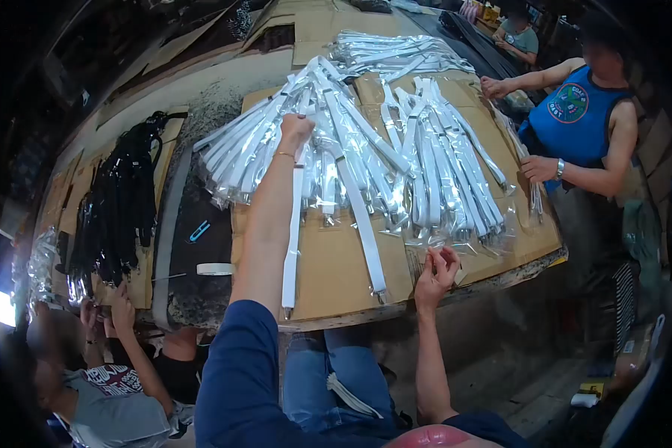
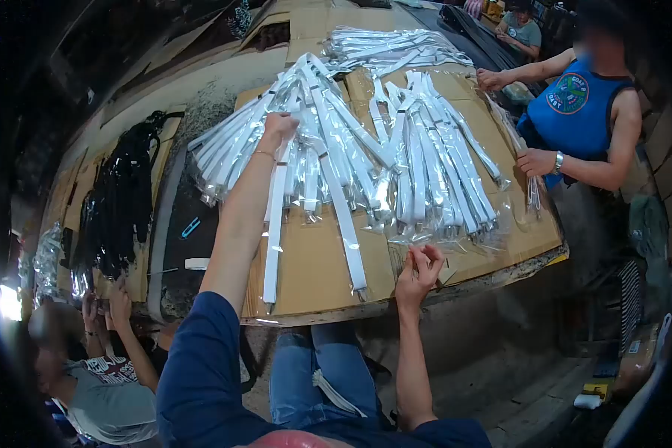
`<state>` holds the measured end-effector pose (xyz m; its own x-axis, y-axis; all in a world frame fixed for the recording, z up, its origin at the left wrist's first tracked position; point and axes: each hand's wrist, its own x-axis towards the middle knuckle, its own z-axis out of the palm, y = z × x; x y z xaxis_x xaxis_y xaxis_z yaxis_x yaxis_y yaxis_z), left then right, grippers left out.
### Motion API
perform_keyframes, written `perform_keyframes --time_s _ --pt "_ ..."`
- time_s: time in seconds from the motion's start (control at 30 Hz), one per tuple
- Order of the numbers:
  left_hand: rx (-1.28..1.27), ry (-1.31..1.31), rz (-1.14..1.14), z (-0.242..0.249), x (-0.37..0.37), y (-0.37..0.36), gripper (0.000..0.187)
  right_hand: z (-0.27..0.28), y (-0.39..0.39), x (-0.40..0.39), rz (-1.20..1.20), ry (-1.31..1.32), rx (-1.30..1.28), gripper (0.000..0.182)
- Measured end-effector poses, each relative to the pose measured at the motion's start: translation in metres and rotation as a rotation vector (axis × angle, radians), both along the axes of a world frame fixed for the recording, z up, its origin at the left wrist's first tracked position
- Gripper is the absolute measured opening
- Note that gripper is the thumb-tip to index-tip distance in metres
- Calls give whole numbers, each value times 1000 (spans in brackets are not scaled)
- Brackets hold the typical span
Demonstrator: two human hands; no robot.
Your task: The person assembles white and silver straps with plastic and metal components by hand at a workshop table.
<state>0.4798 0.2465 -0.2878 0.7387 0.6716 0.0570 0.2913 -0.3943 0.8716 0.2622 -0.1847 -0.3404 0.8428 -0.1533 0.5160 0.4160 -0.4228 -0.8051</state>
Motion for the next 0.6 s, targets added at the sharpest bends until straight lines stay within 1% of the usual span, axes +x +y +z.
perform_keyframes --time_s 0.03,0.1,0.13,0.17,0.23,0.3,0.33,0.37,0.4,0.43,0.47,0.5,0.53,0.57,0.6 --pt "10 5 1 10 -5 -2 33 0 0 0 1 5 10 19" --pt "-210 -102 -180 34 -20 -7 48 0 0 1 -7 -48 38 22" --pt "-305 -182 -236 51 -31 -15 45 0 -2 1 -6 -48 49 22" --pt "-291 -185 -235 70 -45 -24 45 -1 -2 2 -7 -45 49 24" --pt "-324 -280 -320 113 -84 -49 44 0 0 1 3 -50 64 25" --pt "-290 -298 -352 155 -127 -76 43 2 -1 0 11 33 104 29" --pt "-354 -376 -403 174 -150 -90 42 -5 -3 3 36 1 74 38" --pt "-418 -453 -453 193 -174 -104 41 -10 -7 8 44 -2 82 38" --pt "-470 -495 -500 211 -198 -117 40 -13 -9 13 105 82 245 42" --pt "-462 -494 -492 229 -224 -129 40 -11 -8 15 169 169 405 48" --pt "-508 -526 -559 246 -249 -140 41 17 -6 10 248 167 553 53" --pt "-549 -563 -628 262 -271 -150 43 67 -3 2 330 160 703 59" --pt "-579 -590 -715 274 -291 -156 46 116 1 -6 433 92 730 62" --pt "-579 -583 -709 287 -311 -167 46 166 3 -20 525 34 751 64" --pt "-636 -603 -791 299 -329 -179 49 218 8 -36 532 -34 749 67"
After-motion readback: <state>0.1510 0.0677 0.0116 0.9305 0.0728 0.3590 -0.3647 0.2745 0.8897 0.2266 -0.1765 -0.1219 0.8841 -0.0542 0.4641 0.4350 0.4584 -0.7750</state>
